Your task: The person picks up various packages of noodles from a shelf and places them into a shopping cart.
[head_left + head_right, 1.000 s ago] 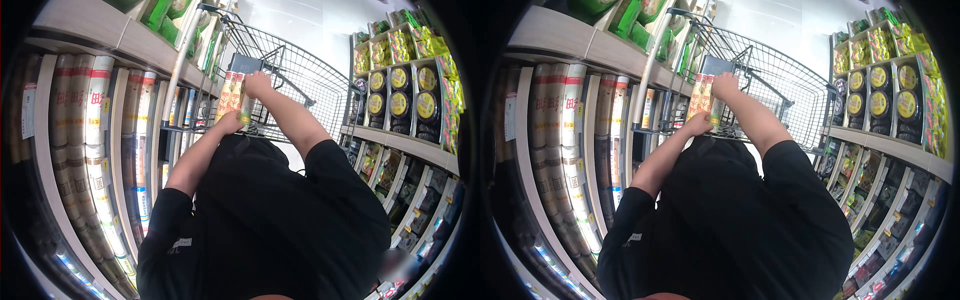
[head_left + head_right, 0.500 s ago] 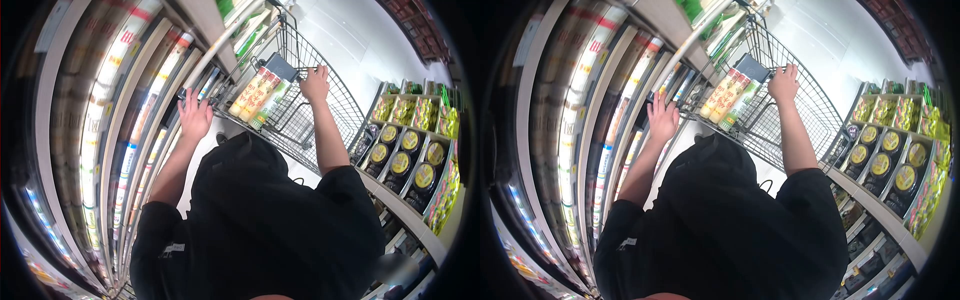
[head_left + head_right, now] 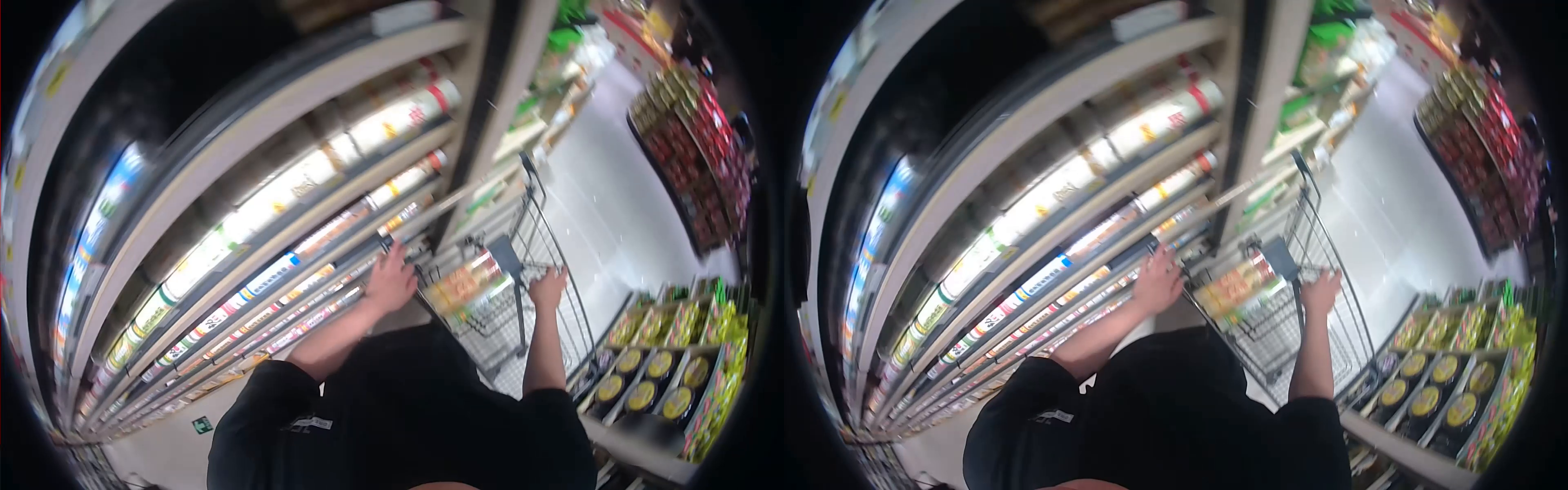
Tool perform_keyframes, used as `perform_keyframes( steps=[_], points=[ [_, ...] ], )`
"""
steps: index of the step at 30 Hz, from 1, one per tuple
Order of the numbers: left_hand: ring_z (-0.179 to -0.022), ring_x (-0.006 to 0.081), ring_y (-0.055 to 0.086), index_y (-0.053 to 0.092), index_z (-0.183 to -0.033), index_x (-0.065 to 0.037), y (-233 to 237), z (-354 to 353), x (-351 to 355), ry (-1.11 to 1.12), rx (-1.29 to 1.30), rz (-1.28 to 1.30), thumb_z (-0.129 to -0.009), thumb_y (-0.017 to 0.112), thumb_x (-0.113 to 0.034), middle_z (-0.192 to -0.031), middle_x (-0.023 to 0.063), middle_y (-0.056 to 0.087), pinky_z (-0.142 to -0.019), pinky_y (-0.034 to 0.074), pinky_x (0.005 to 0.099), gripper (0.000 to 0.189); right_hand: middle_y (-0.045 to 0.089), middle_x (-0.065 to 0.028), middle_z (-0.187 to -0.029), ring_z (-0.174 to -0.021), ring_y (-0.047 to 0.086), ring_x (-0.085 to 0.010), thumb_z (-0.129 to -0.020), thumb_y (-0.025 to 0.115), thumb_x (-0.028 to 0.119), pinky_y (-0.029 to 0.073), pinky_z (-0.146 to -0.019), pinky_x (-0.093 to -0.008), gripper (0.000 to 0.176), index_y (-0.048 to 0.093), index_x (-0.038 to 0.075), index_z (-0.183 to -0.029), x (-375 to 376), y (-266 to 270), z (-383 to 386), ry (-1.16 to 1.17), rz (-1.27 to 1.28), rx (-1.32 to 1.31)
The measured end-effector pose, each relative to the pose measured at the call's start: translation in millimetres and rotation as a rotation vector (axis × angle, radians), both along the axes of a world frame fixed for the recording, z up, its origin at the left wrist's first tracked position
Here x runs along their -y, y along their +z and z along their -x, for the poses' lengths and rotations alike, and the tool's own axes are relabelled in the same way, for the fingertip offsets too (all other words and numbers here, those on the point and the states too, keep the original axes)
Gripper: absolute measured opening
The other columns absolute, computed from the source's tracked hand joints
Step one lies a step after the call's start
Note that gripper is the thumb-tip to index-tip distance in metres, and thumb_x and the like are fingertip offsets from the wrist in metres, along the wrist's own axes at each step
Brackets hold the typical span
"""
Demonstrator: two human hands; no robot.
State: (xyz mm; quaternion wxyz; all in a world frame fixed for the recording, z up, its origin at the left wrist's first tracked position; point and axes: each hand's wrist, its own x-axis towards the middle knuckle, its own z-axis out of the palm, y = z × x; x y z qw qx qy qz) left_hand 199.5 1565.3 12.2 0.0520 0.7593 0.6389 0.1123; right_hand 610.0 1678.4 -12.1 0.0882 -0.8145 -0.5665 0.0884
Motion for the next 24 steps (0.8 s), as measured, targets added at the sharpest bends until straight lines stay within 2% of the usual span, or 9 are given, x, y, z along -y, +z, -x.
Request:
perform_keyframes(
  steps=[1, 4, 6, 12, 17, 20, 21, 22, 24],
  points=[
    [-0.157, 0.0400, 0.024, 0.069, -0.123, -0.007, 6, 6, 6, 0.005, 0.003, 0.015, -0.097, 0.062, -0.033, -0.158, 0.0218, 0.043, -0.118, 0.034, 0.0643, 0.038, 0.027, -0.0200, -0.168, -0.149, 0.036, -0.0441, -0.084, 0.079, 0.018, 0.048, -0.112, -0.0516, 0.062, 0.057, 0.005, -0.140, 10, 14, 12, -0.021, 0.049, -0.025],
    [-0.159, 0.0381, 0.022, 0.069, -0.122, -0.007, -1, 27, 23, 0.000, -0.011, -0.006, -0.099, 0.057, -0.035, -0.159, 0.0219, 0.043, -0.118, 0.033, 0.0642, 0.038, 0.030, -0.0315, -0.161, -0.148, 0.037, -0.0469, -0.084, 0.080, 0.019, 0.047, -0.113, -0.0508, 0.062, 0.056, 0.001, -0.139, 43, -3, 31, -0.015, -0.057, 0.058],
    [-0.159, 0.0370, 0.021, 0.070, -0.120, -0.007, -9, 42, 34, -0.011, -0.007, -0.020, -0.100, 0.055, -0.035, -0.159, 0.0220, 0.044, -0.118, 0.033, 0.0646, 0.038, 0.034, -0.0353, -0.156, -0.144, 0.041, -0.0481, -0.085, 0.078, 0.019, 0.047, -0.113, -0.0509, 0.062, 0.055, -0.001, -0.139, 72, 24, 65, -0.061, -0.008, 0.001],
    [-0.160, 0.0303, 0.021, 0.071, -0.109, -0.008, -16, 82, 66, -0.020, 0.028, -0.090, -0.098, 0.057, -0.034, -0.158, 0.0184, 0.047, -0.115, 0.036, 0.0652, 0.032, 0.040, -0.0339, -0.148, -0.132, 0.051, -0.0480, -0.087, 0.075, 0.017, 0.049, -0.108, -0.0513, 0.050, 0.060, -0.003, -0.129, 106, 18, 101, -0.066, -0.086, -0.054],
    [-0.158, 0.0321, 0.025, 0.072, -0.109, -0.008, -18, 107, 86, -0.052, 0.057, -0.125, -0.097, 0.060, -0.032, -0.154, 0.0188, 0.051, -0.115, 0.036, 0.0641, 0.030, 0.042, -0.0303, -0.148, -0.131, 0.051, -0.0454, -0.086, 0.076, 0.016, 0.049, -0.107, -0.0515, 0.046, 0.062, -0.002, -0.125, 129, 12, 118, -0.081, -0.088, -0.082],
    [-0.155, 0.0352, 0.030, 0.072, -0.112, -0.005, -8, 113, 103, -0.084, 0.145, -0.153, -0.096, 0.063, -0.030, -0.149, 0.0197, 0.053, -0.119, 0.033, 0.0599, 0.031, 0.044, -0.0278, -0.147, -0.134, 0.048, -0.0446, -0.084, 0.077, 0.015, 0.047, -0.107, -0.0538, 0.044, 0.062, 0.000, -0.123, 137, 24, 138, -0.069, -0.191, 0.217],
    [-0.155, 0.0354, 0.031, 0.072, -0.112, -0.005, -8, 113, 107, -0.069, 0.255, -0.208, -0.096, 0.064, -0.030, -0.147, 0.0197, 0.055, -0.120, 0.032, 0.0588, 0.030, 0.049, -0.0250, -0.142, -0.131, 0.049, -0.0459, -0.082, 0.075, 0.018, 0.049, -0.100, -0.0582, 0.045, 0.059, 0.004, -0.121, 135, 22, 141, 0.039, -0.337, 0.245],
    [-0.154, 0.0357, 0.031, 0.072, -0.111, -0.005, 7, 116, 111, -0.054, 0.365, -0.266, -0.095, 0.064, -0.030, -0.145, 0.0198, 0.056, -0.121, 0.031, 0.0577, 0.030, 0.050, -0.0246, -0.142, -0.131, 0.048, -0.0456, -0.082, 0.075, 0.018, 0.047, -0.103, -0.0577, 0.042, 0.062, 0.005, -0.120, 127, 31, 156, 0.124, -0.422, 0.169],
    [-0.142, 0.0365, 0.048, 0.072, -0.113, -0.006, 55, 138, 129, -0.082, 0.422, -0.366, -0.090, 0.070, -0.023, -0.136, 0.0159, 0.063, -0.115, 0.041, 0.0527, 0.028, 0.053, -0.0232, -0.140, -0.132, 0.049, -0.0430, -0.085, 0.074, 0.015, 0.043, -0.107, -0.0558, 0.036, 0.064, 0.005, -0.117, 113, 66, 209, 0.308, -0.588, -0.008]
  ],
)
